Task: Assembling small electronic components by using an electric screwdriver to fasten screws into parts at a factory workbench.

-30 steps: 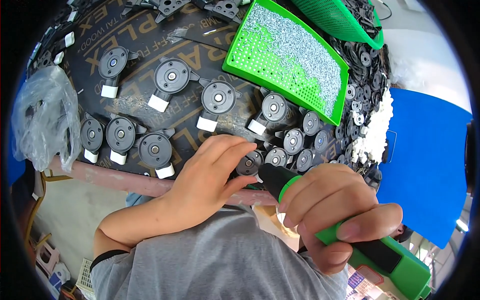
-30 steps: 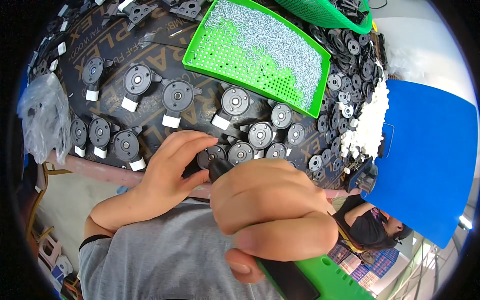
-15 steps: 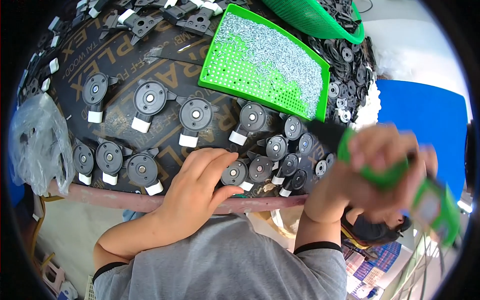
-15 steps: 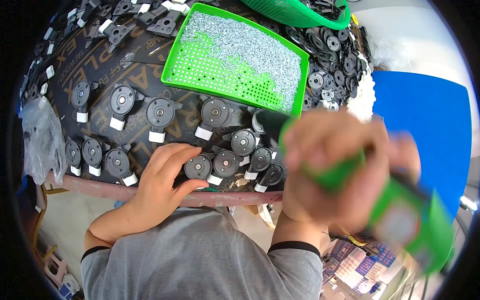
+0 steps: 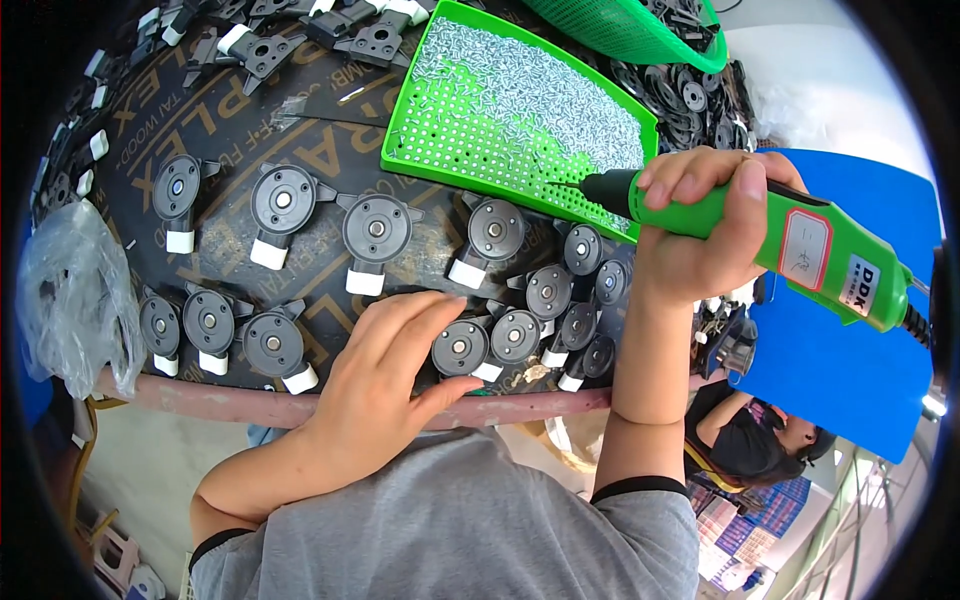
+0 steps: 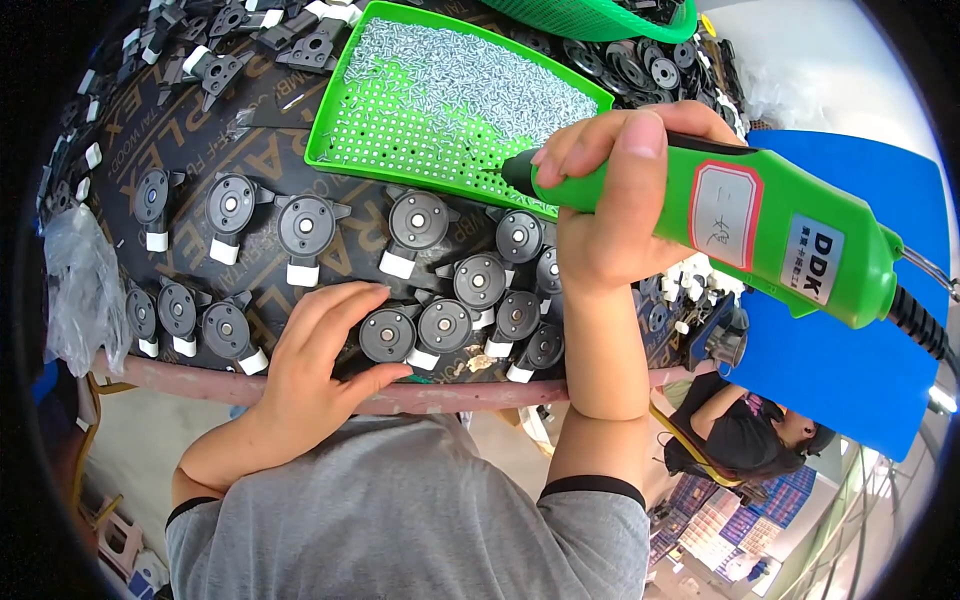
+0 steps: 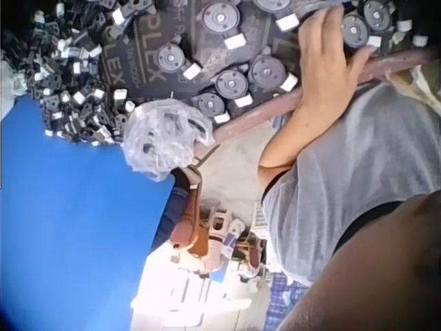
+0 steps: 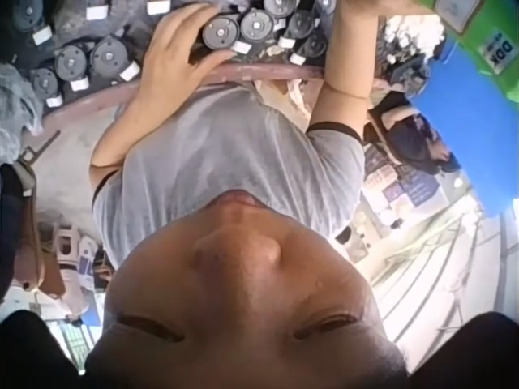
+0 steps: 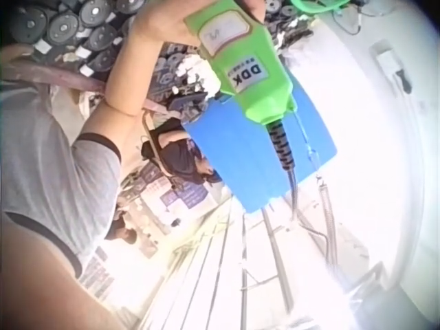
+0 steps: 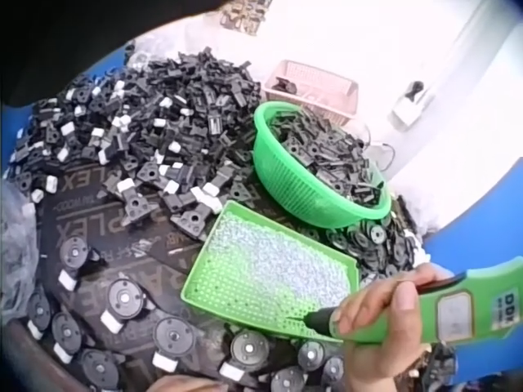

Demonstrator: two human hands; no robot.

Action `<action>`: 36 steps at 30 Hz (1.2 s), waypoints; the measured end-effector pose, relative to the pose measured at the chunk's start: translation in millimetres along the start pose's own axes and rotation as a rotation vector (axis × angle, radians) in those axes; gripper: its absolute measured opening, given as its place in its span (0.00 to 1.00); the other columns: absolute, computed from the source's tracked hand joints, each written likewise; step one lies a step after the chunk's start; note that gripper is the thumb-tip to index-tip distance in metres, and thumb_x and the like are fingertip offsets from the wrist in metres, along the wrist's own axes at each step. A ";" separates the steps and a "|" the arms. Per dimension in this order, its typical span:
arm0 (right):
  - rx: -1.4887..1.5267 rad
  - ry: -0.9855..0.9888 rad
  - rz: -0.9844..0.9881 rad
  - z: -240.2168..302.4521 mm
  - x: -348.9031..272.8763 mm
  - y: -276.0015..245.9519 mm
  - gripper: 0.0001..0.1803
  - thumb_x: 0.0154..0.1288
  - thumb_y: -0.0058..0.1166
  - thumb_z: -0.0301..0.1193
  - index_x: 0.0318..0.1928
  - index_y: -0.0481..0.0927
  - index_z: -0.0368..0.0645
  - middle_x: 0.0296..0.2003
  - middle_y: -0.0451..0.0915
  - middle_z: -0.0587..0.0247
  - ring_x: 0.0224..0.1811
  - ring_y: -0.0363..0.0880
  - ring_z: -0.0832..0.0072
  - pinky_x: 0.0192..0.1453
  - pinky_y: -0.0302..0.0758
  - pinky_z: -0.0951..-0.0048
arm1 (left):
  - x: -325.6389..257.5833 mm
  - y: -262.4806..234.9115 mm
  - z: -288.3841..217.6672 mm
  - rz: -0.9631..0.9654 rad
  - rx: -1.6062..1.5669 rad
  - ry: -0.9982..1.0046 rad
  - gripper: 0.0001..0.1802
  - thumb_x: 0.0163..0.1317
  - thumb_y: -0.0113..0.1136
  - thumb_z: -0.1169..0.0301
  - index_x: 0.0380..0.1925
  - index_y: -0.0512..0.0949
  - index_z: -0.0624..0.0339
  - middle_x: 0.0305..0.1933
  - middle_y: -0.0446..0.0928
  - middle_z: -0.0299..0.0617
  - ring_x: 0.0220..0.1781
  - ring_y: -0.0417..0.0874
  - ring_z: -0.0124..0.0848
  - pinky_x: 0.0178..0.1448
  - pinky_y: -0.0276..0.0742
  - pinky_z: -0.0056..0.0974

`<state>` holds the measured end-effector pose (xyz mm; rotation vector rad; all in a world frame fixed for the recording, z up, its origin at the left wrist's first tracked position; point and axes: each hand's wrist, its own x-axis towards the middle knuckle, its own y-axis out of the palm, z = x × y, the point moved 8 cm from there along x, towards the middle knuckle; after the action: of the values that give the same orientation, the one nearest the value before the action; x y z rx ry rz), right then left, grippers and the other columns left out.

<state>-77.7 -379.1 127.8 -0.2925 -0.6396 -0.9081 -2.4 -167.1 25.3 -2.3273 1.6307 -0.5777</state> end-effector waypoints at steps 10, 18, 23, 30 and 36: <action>-0.001 -0.028 -0.023 5.4 -5.5 1.2 0.05 0.73 0.46 0.30 0.45 0.68 0.45 0.19 0.71 0.60 0.15 0.72 0.69 0.23 0.75 0.65 | -4.0 0.9 -1.3 -0.011 0.018 0.002 0.35 0.55 0.74 0.67 0.61 0.71 0.65 0.60 0.74 0.52 0.60 0.76 0.50 0.63 0.74 0.48; 0.137 -0.109 0.136 107.5 -24.0 16.2 0.14 0.77 0.38 0.38 0.50 0.70 0.41 0.24 0.70 0.63 0.18 0.68 0.73 0.24 0.71 0.69 | -5.7 0.3 -2.7 -0.043 -0.001 0.025 0.34 0.55 0.74 0.68 0.61 0.72 0.64 0.60 0.74 0.51 0.61 0.76 0.50 0.64 0.74 0.47; 0.200 -0.065 0.440 116.7 -64.2 51.2 0.14 0.76 0.49 0.35 0.51 0.64 0.41 0.25 0.74 0.62 0.20 0.77 0.71 0.22 0.79 0.72 | -6.9 1.0 -1.9 -0.072 0.012 0.050 0.31 0.54 0.74 0.72 0.59 0.74 0.62 0.57 0.76 0.48 0.58 0.77 0.49 0.61 0.76 0.46; 0.237 -0.048 0.513 98.9 -87.3 68.5 0.15 0.73 0.55 0.33 0.48 0.62 0.42 0.24 0.76 0.60 0.16 0.77 0.70 0.20 0.79 0.70 | -9.7 0.4 0.8 -0.084 0.021 0.040 0.32 0.52 0.74 0.73 0.58 0.74 0.61 0.56 0.77 0.48 0.57 0.78 0.49 0.60 0.77 0.45; 0.198 -0.007 0.466 96.6 -86.9 66.2 0.14 0.74 0.52 0.34 0.48 0.62 0.42 0.22 0.75 0.60 0.17 0.78 0.70 0.19 0.78 0.70 | -7.2 1.7 -2.9 -0.080 0.001 0.048 0.31 0.51 0.74 0.74 0.58 0.74 0.61 0.55 0.77 0.48 0.57 0.78 0.48 0.60 0.77 0.45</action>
<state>-100.9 -236.9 150.4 -0.2522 -0.6278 -0.3938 -7.4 -160.9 25.9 -2.4048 1.5633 -0.6553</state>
